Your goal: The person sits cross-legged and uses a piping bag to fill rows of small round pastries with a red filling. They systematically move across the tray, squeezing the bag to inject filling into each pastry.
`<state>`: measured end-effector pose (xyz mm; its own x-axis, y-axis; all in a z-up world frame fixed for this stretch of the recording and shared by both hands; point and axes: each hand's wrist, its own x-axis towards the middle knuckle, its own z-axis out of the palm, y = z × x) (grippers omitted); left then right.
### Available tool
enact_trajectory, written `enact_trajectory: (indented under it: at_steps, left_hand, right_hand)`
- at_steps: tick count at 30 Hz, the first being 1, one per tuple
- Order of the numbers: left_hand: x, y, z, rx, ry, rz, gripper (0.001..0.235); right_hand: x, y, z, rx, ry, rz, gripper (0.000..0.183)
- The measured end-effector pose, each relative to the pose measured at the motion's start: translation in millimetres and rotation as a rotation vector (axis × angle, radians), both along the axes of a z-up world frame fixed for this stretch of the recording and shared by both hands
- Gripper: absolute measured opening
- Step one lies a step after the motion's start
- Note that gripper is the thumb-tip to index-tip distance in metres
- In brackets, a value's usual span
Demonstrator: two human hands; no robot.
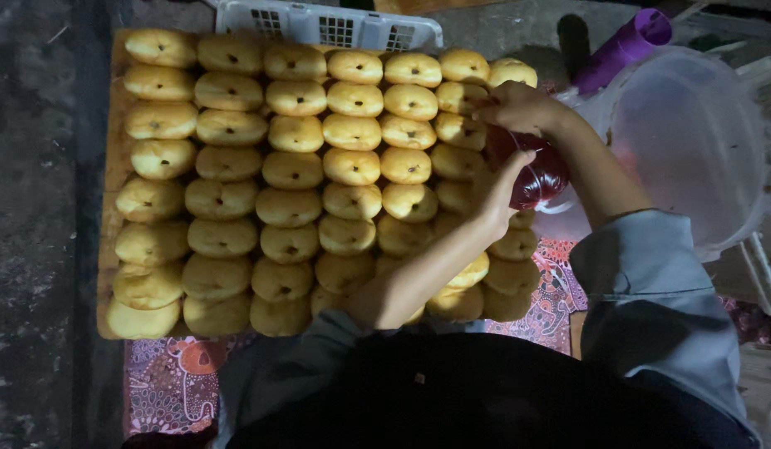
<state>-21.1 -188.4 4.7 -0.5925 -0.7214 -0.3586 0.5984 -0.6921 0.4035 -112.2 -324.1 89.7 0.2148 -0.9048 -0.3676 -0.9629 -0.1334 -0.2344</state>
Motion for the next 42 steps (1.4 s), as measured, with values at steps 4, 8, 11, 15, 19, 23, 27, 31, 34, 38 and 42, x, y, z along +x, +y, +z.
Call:
enact_trajectory:
  at_steps: [4, 8, 11, 15, 19, 23, 27, 31, 34, 38, 42]
  left_hand:
    - [5, -3, 4, 0.012, -0.017, 0.018, 0.068]
    - [13, -10, 14, 0.061, -0.017, 0.031, 0.070]
    - [20, -16, 23, 0.073, -0.035, 0.035, 0.073]
    - [32, -23, 30, 0.098, -0.079, 0.044, 0.075]
    - [40, -27, 29, 0.093, -0.089, 0.022, 0.076]
    - [31, -27, 17, 0.084, -0.102, 0.012, 0.075]
    - [11, -25, -5, 0.055, -0.109, 0.000, 0.073]
    - [-11, -10, -26, -0.091, -0.061, -0.071, 0.067]
    - [-23, 3, -27, -0.057, -0.162, -0.114, 0.062]
    - [-30, 14, -13, -0.075, -0.165, 0.022, 0.060]
    - [-21, 3, 9, -0.080, -0.121, 0.092, 0.058]
  right_hand:
    - [8, -5, 2, 0.096, 0.045, -0.046, 0.056]
    - [17, -14, 1, 0.156, 0.100, -0.012, 0.061]
    - [11, -26, -9, 0.178, 0.092, 0.006, 0.059]
    - [-10, -50, -46, 0.091, 0.329, 0.253, 0.046]
    - [-38, -69, -86, -0.155, 0.528, 0.812, 0.021]
    - [-47, -69, -97, -0.254, 0.439, 0.748, 0.023]
    - [-30, -48, -71, -0.102, 0.480, 0.537, 0.028]
    - [-17, -4, -25, 0.112, -0.041, -0.140, 0.040]
    - [-14, 14, 4, 0.150, -0.333, -0.229, 0.044]
    - [-20, 25, 16, 0.053, -0.331, -0.151, 0.040]
    - [-22, 14, 12, -0.016, -0.240, -0.113, 0.041]
